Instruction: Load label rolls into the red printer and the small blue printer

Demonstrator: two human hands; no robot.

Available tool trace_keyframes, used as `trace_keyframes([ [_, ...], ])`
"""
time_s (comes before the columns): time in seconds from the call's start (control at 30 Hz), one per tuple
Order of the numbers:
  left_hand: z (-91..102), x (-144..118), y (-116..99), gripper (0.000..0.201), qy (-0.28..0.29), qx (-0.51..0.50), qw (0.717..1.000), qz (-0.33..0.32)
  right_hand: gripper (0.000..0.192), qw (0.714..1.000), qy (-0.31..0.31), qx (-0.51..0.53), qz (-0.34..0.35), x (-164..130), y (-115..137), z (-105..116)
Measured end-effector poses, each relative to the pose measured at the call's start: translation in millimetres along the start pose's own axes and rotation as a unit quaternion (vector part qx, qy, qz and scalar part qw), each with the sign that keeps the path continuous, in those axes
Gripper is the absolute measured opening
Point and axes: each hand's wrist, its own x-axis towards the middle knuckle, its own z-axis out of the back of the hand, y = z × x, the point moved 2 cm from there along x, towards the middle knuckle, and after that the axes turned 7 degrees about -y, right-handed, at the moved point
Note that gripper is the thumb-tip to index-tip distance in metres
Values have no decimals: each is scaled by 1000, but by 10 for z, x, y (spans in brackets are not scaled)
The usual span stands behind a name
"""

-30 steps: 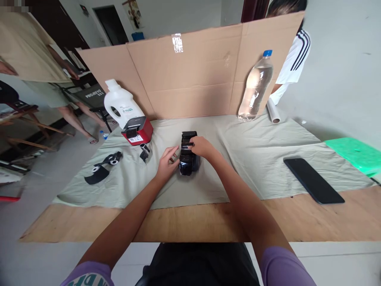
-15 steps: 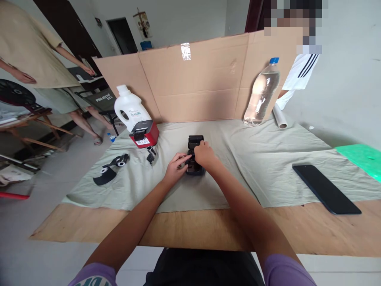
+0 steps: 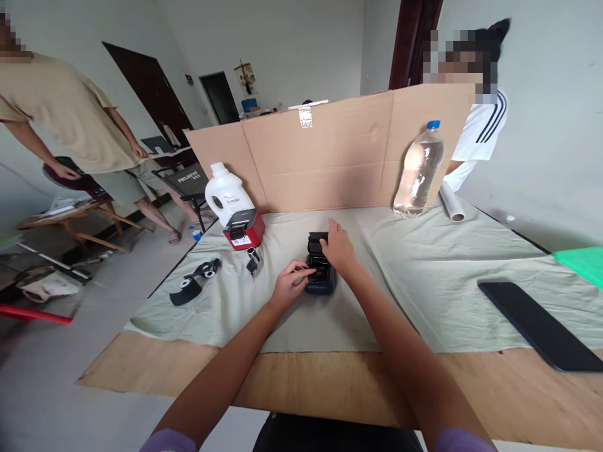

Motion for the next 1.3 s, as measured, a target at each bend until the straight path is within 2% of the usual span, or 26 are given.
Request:
trace_keyframes([
  [0.17, 0, -8, -8, 27, -4, -6, 1000, 5, 26, 994, 17, 71, 82, 82, -95, -34],
  [0.23, 4, -7, -19, 27, -2, -8, 1000, 0, 23, 992, 41, 74, 98, 78, -91, 12],
  [0.3, 8, -6, -32, 26, -1, -13, 1000, -9, 25, 988, 82, 63, 112, 58, -63, 77],
  [0.43, 11, -7, -47, 26, 0, -9, 1000, -5, 25, 963, 229, 37, 134, -4, 3, 151],
  [0.47, 13, -7, -49, 26, 1, -6, 1000, -1, 25, 959, 249, 33, 132, -12, 7, 152],
  [0.57, 24, 8, -48, 32, 15, 9, 1000, 18, 39, 969, 233, 18, 84, 8, -33, 132],
  [0.67, 51, 42, -16, 46, 35, 27, 997, 70, 53, 971, 237, 15, 21, 38, -122, 82],
  [0.77, 76, 80, 16, 42, 52, 30, 992, 108, 50, 955, 293, 42, -28, 43, -198, 25],
  [0.87, 82, 99, 0, 36, 61, 58, 991, 107, 56, 930, 335, 100, -113, 26, -238, -20],
  [1.0, 67, 76, -76, 36, 66, 103, 988, 92, 60, 923, 315, 139, -174, -48, -245, -41],
  [1.07, 64, 47, -102, 43, 76, 115, 985, 99, 61, 926, 273, 168, -201, -162, -271, -45],
  [1.13, 63, 12, -111, 62, 111, 126, 979, 113, 57, 929, 209, 215, -216, -344, -319, -59],
  [1.23, 59, -40, -108, 97, 172, 131, 970, 115, 42, 935, 108, 280, -188, -690, -389, -104],
  [1.3, 45, -55, -94, 102, 186, 130, 968, 111, 39, 943, 50, 296, -143, -882, -403, -128],
])
